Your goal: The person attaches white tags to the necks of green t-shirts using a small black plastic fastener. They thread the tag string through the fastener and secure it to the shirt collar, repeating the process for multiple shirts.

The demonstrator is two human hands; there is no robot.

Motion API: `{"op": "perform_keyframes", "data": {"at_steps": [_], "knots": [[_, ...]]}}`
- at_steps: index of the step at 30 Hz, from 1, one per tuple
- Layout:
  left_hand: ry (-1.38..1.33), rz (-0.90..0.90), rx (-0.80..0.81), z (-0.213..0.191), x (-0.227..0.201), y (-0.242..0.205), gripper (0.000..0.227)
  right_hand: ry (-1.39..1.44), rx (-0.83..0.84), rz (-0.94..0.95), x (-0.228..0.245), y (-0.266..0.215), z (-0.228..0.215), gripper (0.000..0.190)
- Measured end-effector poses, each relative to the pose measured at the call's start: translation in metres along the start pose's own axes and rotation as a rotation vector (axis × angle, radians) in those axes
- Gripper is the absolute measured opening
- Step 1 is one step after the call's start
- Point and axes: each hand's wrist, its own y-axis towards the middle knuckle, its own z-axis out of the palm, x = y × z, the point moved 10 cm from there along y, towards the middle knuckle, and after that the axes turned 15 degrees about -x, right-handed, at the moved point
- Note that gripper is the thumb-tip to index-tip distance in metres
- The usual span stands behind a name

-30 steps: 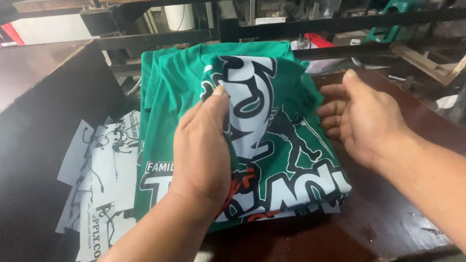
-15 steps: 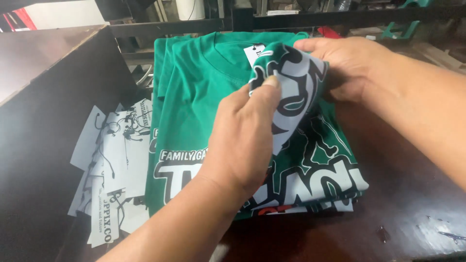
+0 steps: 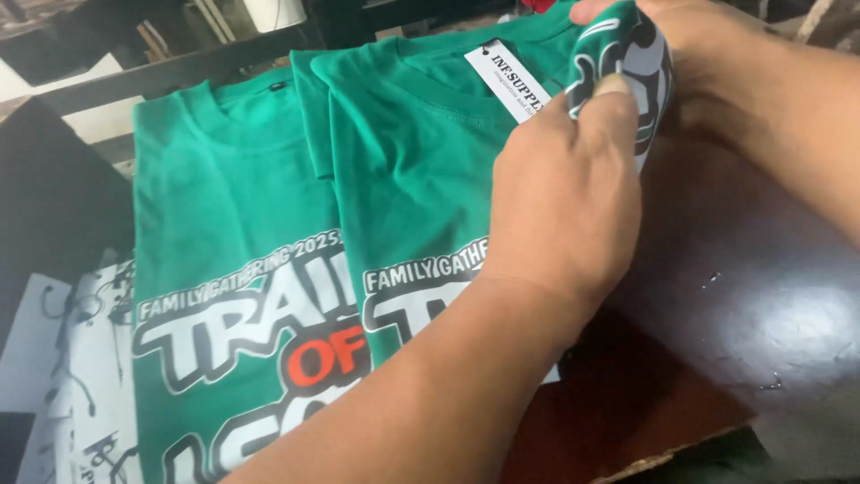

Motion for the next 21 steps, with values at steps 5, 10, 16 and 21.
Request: {"op": "perform_keyframes", "data": {"at_steps": [5,10,16,21], "knots": [[0.170,0.198,0.025,0.076,-0.006,0.004,0.018,-0.171,-0.087,0.110,-0.041,0.018,-0.059,0.027],[0.267,0.247,0.103,0.096,-0.023,0.004,0.012,-0.233,-0.214,0.171,-0.061,0.017,-0.093,0.082],[0.020,-0.446,0.199,0.107,0.006,-0.002,0.043,-0.067,-0.219,0.183,-0.079,0.030,-0.110,0.082],[0.049,-0.468,0.205,0.118,0.007,-0.004,0.040,-0.203,-0.270,0.210,-0.092,0.031,-0.126,0.080]]}}
